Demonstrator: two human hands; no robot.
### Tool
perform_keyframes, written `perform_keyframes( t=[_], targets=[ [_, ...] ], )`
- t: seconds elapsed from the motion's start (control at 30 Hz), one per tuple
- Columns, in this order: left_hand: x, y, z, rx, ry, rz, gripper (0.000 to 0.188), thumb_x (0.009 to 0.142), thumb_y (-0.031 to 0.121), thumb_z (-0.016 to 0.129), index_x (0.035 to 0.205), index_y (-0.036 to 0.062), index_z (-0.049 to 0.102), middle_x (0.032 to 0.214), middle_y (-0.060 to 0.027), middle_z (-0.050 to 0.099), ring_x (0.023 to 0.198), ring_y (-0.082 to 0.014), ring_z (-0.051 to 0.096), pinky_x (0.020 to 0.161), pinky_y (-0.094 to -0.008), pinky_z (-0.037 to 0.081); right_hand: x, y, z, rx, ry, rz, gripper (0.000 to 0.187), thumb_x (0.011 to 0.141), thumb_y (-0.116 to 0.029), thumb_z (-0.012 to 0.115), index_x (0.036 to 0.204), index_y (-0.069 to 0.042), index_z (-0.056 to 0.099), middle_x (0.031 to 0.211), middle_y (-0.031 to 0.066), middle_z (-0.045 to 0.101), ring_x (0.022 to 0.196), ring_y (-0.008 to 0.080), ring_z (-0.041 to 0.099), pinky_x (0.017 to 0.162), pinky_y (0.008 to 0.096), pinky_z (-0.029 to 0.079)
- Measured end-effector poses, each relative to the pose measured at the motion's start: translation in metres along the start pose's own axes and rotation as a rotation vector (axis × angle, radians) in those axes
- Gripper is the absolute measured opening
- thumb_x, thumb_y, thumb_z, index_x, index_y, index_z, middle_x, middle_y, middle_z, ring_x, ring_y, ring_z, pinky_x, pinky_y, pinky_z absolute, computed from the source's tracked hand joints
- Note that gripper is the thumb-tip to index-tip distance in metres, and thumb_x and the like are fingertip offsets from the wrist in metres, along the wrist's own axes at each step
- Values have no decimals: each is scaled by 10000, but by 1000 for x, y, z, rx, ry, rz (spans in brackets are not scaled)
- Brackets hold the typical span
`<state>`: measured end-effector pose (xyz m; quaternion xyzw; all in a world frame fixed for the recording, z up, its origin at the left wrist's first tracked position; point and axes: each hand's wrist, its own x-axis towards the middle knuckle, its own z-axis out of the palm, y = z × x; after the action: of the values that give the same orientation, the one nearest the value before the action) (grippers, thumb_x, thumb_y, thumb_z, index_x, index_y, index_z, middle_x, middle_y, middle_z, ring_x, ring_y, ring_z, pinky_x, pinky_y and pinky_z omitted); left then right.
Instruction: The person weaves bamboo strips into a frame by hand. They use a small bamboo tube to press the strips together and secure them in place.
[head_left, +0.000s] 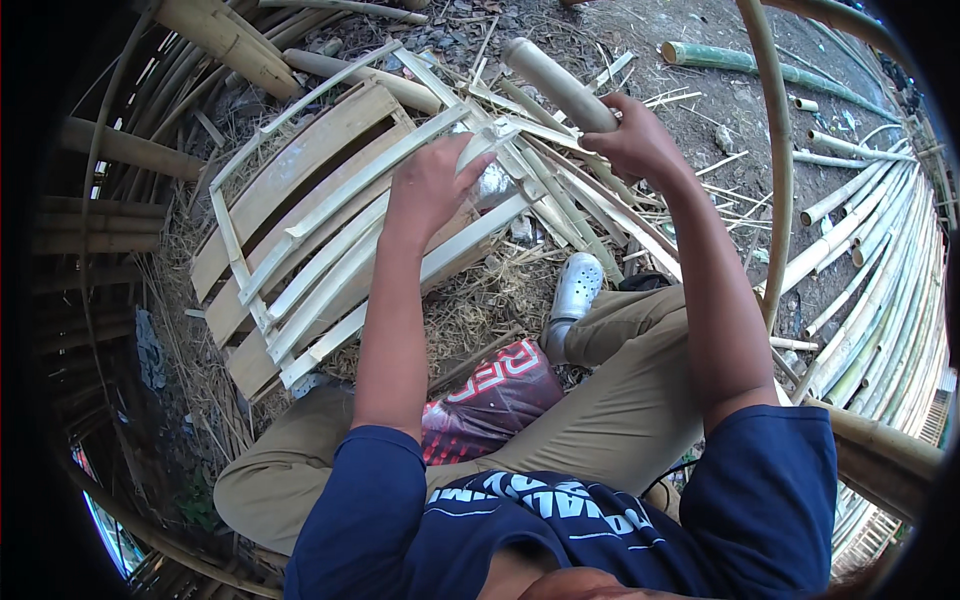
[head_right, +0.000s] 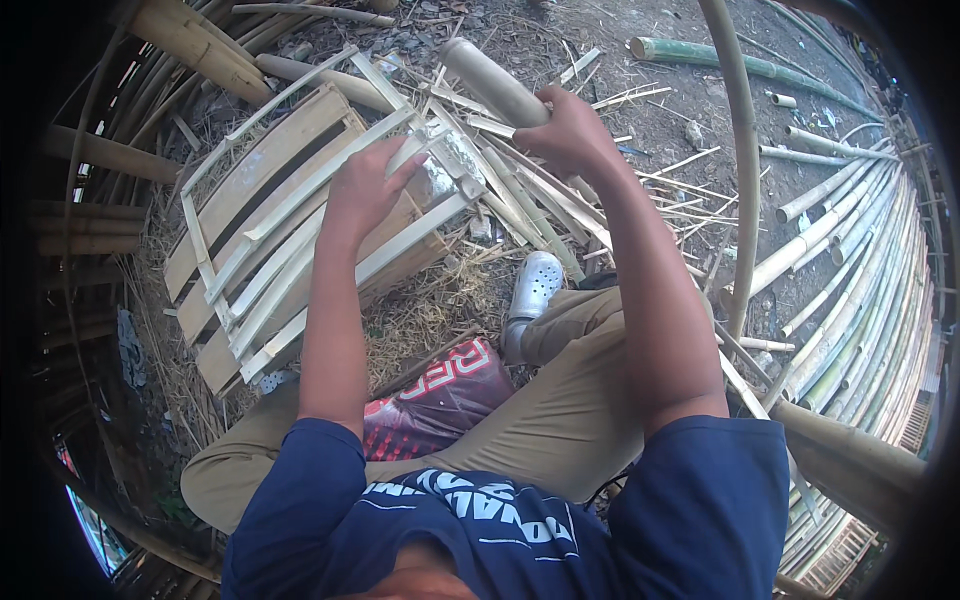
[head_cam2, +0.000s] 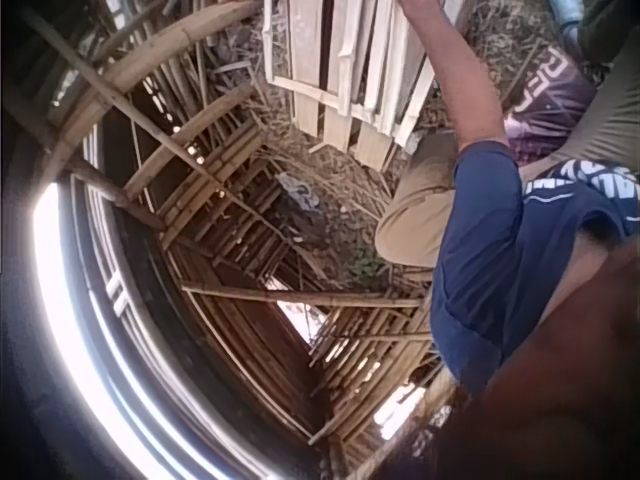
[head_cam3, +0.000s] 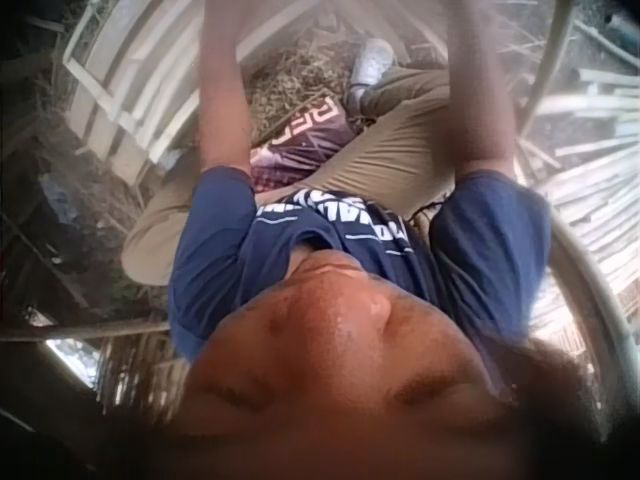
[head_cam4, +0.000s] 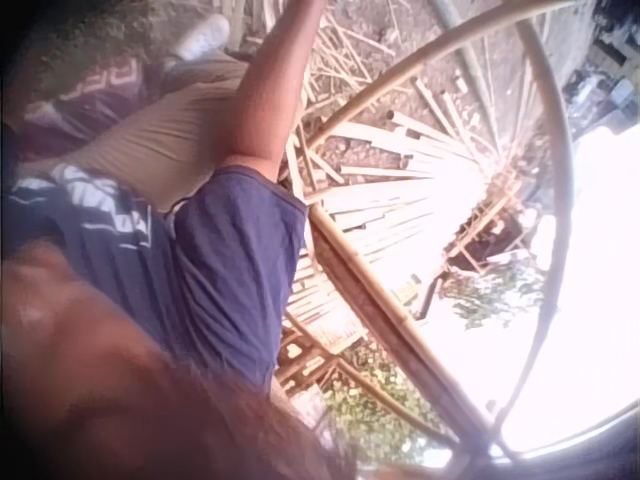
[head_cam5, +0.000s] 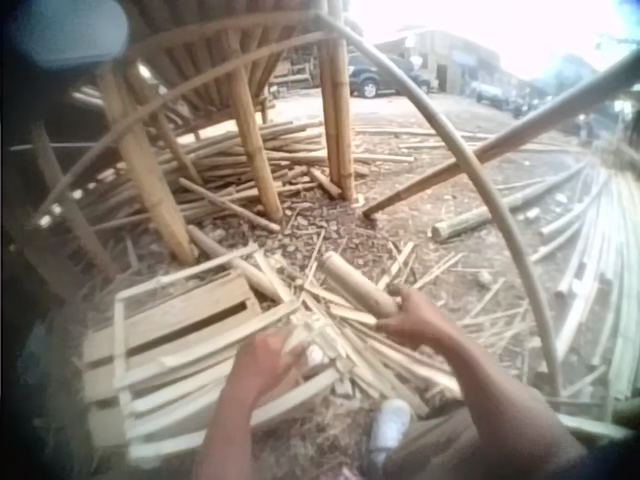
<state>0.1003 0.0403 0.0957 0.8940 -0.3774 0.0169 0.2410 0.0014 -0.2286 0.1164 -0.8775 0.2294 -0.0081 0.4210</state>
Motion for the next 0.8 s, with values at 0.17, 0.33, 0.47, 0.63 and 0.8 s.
perform_keyframes(
  t=[0.17,0.33,0.47,0.63,0.8],
  targets=[
    [7,-10,-3,-47,26,-15,477,1024,468,593,1157,21,695,1047,-231,720,1007,-423,687,856,-514,543,-6,-4,-14,497,-28,263,506,902,-260,755,1280,21,570,868,105,653,663,152,669,554,314,583],
    [4,-10,-11,-81,26,-20,467,1022,457,606,1186,29,697,1081,-230,720,1022,-429,681,867,-511,536,-20,-7,-6,364,-626,187,500,933,-283,719,1259,54,547,871,91,640,635,168,664,532,301,565],
    [8,-5,-9,-58,84,18,452,1012,435,632,1168,17,702,1079,-228,723,1015,-432,682,864,-501,537,-18,-4,-4,615,-442,321,561,919,-308,720,1267,83,518,874,110,630,683,197,688,578,310,590],
    [7,-6,-8,-90,85,19,434,992,407,673,1170,13,717,1068,-229,729,1007,-425,692,867,-481,545,-18,-8,9,687,-258,350,531,907,-296,737,1213,94,546,856,115,638,713,206,702,587,333,603],
    [0,-4,6,-103,67,16,443,958,408,717,1169,18,735,1080,-230,735,1018,-414,702,882,-468,552,-11,-8,30,296,17,60,556,816,-372,780,1115,79,652,867,135,707,738,216,721,613,348,586]
  ],
)
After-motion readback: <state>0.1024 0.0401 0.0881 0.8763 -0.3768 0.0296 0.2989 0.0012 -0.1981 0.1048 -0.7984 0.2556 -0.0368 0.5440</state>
